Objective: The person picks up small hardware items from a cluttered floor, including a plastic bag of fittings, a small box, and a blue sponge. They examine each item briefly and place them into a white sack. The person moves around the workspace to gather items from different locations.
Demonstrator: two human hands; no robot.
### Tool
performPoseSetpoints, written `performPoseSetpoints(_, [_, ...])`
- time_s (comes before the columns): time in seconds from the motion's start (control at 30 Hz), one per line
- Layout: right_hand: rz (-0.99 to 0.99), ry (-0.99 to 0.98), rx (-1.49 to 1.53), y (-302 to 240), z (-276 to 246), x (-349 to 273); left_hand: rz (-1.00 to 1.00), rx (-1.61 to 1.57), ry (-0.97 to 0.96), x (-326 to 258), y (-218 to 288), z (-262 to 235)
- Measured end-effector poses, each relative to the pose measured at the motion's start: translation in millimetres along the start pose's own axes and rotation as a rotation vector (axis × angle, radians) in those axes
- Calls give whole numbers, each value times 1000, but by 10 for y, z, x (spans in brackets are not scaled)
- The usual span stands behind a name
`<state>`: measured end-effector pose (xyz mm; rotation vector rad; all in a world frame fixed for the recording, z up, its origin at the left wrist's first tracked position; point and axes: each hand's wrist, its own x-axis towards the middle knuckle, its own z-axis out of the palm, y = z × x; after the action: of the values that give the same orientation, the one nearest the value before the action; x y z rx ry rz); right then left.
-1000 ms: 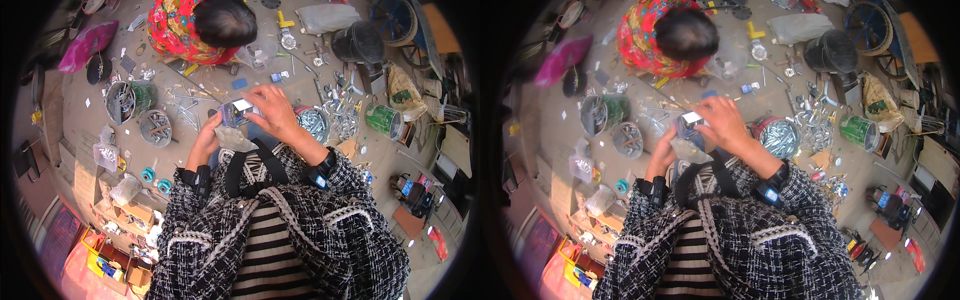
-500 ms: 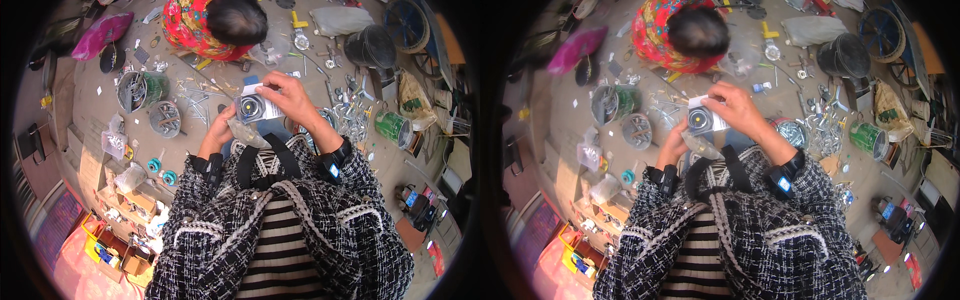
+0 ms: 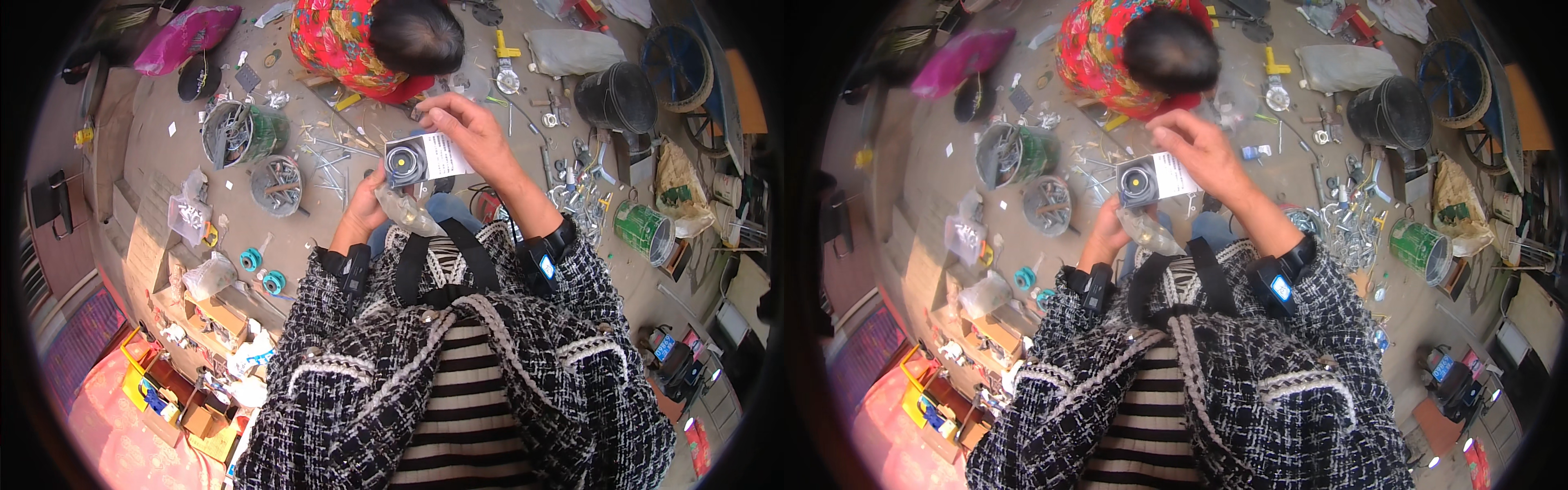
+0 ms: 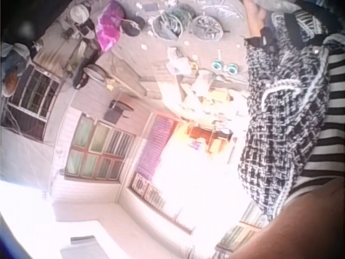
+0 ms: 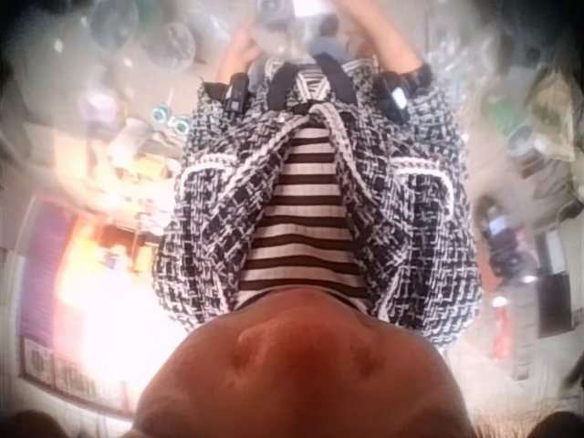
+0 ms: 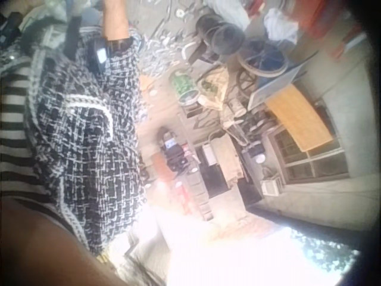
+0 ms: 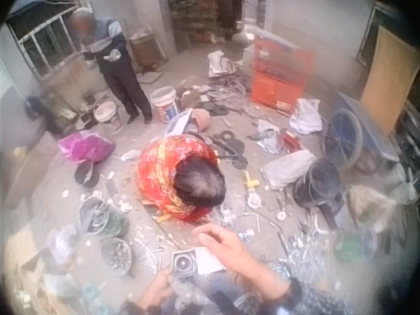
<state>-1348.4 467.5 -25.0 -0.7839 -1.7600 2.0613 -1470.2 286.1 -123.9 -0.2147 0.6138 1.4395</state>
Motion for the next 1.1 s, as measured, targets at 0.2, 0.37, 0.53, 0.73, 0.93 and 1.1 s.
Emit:
performPoseSetpoints(0.2, [197, -15, 199, 191, -88, 6, 43, 43, 29, -14, 1, 206])
performPoseSetpoints(0.37, [182, -123, 199, 339, -14, 40, 79, 140, 40, -39, 10, 279])
performPoseSetpoints(0.53, [226, -157, 130, 392, -25, 114, 123, 157, 57, -63, -14, 296])
performPoseSetpoints(0.73, [243, -190, 116, 421, -10, 150, 107, 154, -8, -45, -18, 232])
performPoseSetpoints(0.93, [150, -137, 136, 450, 91, 139, 237, 363, 188, -63, 8, 345])
performPoseSetpoints(1.1, [149, -4, 112, 506, 228, 97, 213, 449, 360, -147, 65, 530])
